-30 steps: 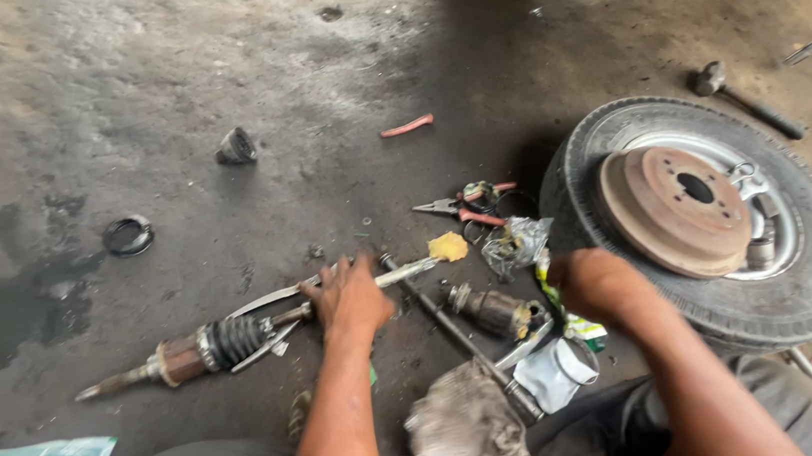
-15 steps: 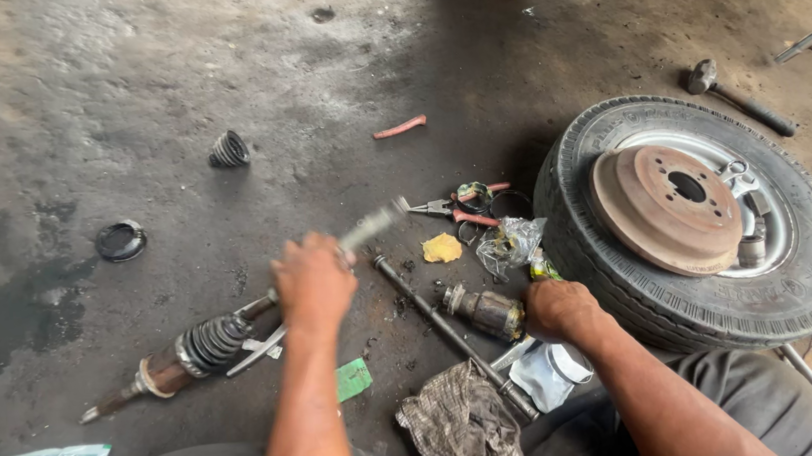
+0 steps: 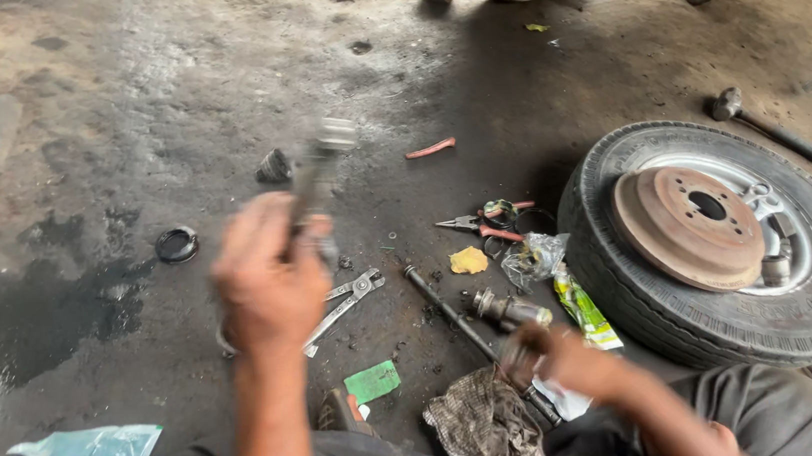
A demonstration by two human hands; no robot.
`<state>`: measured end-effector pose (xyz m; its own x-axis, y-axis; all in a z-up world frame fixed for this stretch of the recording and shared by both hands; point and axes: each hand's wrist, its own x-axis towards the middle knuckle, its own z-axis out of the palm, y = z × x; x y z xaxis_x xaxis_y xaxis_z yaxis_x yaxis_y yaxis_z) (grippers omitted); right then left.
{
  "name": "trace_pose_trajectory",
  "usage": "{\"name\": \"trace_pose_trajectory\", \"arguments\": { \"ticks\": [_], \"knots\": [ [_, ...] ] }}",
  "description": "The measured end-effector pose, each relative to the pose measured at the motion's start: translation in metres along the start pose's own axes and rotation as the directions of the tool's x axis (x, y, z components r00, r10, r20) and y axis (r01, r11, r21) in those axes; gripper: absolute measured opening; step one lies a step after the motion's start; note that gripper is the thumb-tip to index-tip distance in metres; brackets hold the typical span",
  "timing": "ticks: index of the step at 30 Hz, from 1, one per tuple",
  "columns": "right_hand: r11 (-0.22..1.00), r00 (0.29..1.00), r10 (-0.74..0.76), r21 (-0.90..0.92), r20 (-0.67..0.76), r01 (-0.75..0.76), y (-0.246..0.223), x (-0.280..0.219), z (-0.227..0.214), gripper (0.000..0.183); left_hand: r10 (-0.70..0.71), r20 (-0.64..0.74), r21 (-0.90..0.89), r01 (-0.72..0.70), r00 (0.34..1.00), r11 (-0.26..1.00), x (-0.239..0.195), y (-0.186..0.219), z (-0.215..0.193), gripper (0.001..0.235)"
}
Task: The person sits on the floor and cleans a metal car part with a rag. They then pick up a circular metal component, inspect it, and apply grease to it by hand. Finally, they use a ratchet wrench to tighten a nut on a small metal piece.
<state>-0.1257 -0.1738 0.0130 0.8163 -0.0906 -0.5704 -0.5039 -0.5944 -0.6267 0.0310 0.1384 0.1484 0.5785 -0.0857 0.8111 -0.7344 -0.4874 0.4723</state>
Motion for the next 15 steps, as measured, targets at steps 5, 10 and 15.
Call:
{"name": "trace_pose_trajectory", "arguments": {
  "ticks": [5, 10, 15],
  "knots": [
    [0.859, 0.998, -0.069, -0.508, -0.005, 0.057, -0.028, -0.010, 0.055, 0.060, 0.075, 0.130, -0.056, -0.068, 0.989, 0.996, -0.013, 0.007, 0.051, 0.022],
    [0.988, 0.986, -0.152, -0.006, -0.064, 0.152, -0.058, -0.042, -0.048, 0.042, 0.004, 0.197, -0.084, 0.013, 0.980, 0.996, -0.022, 0.010, 0.069, 0.021],
    [0.692, 0.656, -0.510, 0.188, -0.557, 0.697, -0.138, -0.082, -0.091, 0.022, 0.012, 0.152, -0.144, 0.010, 0.988, 0.990, -0.027, 0.011, 0.061, 0.021]
  ]
}}
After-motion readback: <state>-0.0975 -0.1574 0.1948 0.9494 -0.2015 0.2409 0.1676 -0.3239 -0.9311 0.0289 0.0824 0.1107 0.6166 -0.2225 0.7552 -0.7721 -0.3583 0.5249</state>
